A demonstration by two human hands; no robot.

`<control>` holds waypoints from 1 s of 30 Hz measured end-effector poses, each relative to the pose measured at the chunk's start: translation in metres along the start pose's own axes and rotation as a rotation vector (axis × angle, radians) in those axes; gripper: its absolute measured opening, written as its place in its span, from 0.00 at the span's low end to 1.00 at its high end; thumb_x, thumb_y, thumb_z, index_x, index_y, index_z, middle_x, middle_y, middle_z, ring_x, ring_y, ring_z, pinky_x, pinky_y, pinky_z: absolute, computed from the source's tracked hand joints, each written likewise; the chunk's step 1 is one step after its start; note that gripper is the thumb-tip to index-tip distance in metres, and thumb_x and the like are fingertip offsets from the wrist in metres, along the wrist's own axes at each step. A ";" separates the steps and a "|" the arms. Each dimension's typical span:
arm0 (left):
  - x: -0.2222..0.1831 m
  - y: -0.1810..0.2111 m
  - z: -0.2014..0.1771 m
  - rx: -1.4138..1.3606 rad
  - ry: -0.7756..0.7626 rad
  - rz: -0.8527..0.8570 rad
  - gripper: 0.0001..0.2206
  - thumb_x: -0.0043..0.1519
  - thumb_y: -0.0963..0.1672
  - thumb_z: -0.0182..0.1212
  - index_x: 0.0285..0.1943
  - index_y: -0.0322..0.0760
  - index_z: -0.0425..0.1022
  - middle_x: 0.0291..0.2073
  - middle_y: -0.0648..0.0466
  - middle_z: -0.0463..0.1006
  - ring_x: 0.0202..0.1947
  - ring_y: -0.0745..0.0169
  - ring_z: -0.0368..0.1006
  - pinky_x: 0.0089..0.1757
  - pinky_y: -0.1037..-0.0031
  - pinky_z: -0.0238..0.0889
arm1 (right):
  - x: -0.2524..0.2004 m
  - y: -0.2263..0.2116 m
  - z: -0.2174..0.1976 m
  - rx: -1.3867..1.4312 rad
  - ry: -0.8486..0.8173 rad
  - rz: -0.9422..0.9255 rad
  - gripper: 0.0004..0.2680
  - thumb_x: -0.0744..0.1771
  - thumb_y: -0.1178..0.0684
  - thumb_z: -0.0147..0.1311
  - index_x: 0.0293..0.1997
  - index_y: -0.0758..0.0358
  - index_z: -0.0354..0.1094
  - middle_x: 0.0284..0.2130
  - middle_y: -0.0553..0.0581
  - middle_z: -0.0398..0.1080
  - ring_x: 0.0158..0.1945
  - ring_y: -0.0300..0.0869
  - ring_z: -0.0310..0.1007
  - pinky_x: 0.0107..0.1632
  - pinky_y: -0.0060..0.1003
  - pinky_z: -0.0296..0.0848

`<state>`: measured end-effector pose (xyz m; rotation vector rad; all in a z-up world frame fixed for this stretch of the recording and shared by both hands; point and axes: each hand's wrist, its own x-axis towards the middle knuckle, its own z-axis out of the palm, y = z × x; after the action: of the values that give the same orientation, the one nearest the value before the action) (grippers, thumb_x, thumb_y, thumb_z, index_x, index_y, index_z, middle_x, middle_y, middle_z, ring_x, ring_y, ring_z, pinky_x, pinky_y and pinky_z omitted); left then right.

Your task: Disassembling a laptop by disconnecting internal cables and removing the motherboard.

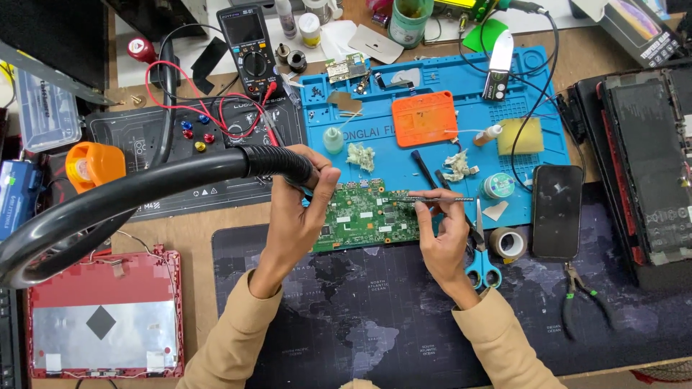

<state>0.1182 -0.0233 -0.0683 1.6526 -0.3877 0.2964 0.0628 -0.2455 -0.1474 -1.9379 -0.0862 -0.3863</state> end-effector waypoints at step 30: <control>-0.001 0.004 0.001 0.006 0.013 -0.025 0.04 0.71 0.41 0.53 0.49 0.35 0.62 0.27 0.56 0.65 0.24 0.71 0.57 0.31 0.77 0.60 | 0.000 -0.002 -0.001 0.008 0.013 0.012 0.04 0.72 0.61 0.48 0.50 0.60 0.59 0.44 0.58 0.76 0.40 0.39 0.72 0.44 0.34 0.66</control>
<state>0.1152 -0.0245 -0.0651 1.6596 -0.3563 0.2900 0.0623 -0.2454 -0.1449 -1.9275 -0.0675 -0.3894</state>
